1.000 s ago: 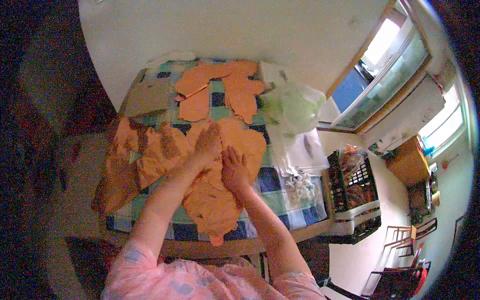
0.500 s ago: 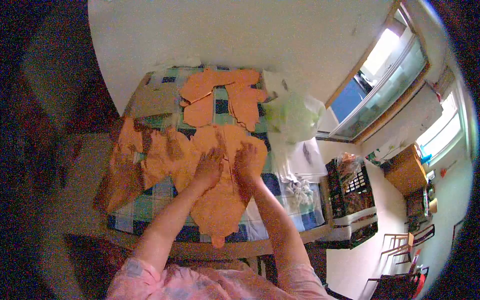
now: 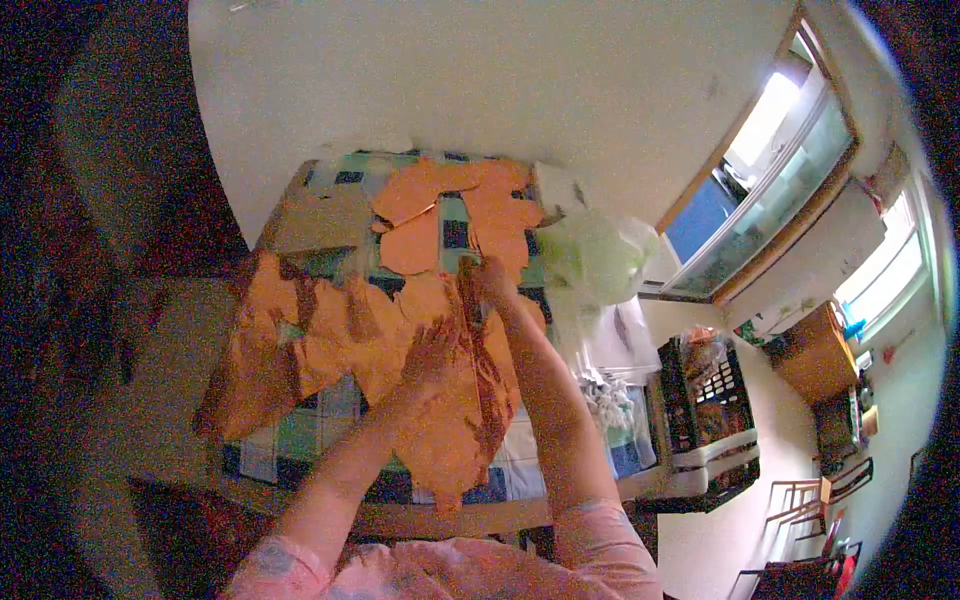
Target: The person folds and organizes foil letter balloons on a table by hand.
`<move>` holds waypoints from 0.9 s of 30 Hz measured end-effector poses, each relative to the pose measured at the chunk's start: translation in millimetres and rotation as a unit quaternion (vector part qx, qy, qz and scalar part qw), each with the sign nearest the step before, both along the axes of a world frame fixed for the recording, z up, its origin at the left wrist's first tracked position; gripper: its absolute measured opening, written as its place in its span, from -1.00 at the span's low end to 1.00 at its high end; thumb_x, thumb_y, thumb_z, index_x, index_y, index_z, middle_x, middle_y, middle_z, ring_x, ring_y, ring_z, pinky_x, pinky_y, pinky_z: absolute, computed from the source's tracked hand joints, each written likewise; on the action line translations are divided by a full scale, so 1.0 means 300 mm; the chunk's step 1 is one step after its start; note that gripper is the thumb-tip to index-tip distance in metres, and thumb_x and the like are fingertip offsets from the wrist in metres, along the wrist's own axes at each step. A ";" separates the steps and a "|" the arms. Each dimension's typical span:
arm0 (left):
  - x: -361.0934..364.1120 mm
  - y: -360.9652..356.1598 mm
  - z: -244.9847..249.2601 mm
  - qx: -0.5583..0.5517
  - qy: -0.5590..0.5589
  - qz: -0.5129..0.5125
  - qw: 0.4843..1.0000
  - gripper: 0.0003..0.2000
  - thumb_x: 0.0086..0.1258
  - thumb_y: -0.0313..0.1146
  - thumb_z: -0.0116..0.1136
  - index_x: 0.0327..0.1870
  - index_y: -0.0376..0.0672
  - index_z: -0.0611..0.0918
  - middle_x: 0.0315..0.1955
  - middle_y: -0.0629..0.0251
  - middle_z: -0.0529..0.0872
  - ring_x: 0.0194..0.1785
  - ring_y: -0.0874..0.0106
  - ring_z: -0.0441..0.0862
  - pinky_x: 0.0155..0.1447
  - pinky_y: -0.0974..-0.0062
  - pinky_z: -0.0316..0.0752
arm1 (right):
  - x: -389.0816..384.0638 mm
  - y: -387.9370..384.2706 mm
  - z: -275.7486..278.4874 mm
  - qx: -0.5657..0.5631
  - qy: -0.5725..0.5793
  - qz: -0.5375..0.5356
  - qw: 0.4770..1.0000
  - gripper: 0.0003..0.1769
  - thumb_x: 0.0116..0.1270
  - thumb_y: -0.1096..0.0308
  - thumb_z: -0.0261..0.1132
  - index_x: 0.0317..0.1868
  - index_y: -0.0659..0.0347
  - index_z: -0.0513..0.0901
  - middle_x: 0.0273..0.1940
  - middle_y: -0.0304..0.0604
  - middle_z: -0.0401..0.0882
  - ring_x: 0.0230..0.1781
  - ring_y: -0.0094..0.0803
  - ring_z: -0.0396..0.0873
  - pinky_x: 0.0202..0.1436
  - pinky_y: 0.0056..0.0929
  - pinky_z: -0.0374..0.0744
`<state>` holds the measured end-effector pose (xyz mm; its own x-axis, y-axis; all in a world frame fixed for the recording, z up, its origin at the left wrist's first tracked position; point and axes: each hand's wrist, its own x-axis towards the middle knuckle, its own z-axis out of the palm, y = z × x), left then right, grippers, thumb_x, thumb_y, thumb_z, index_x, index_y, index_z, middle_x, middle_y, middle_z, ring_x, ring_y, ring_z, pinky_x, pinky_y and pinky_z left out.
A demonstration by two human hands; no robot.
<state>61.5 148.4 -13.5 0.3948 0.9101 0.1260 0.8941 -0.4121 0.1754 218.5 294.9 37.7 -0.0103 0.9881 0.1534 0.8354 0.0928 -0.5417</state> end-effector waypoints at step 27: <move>-0.013 0.013 0.116 0.114 -0.317 -0.022 0.941 -0.68 0.31 -0.40 -0.05 0.06 -0.28 0.47 0.08 -0.01 0.46 0.17 0.07 0.35 0.23 0.14 0.27 | -0.086 -0.546 -0.101 0.121 -0.213 0.130 0.961 -0.31 0.08 0.43 0.18 0.31 0.24 0.29 0.35 -0.01 0.22 0.39 -0.12 0.16 0.35 0.10 0.12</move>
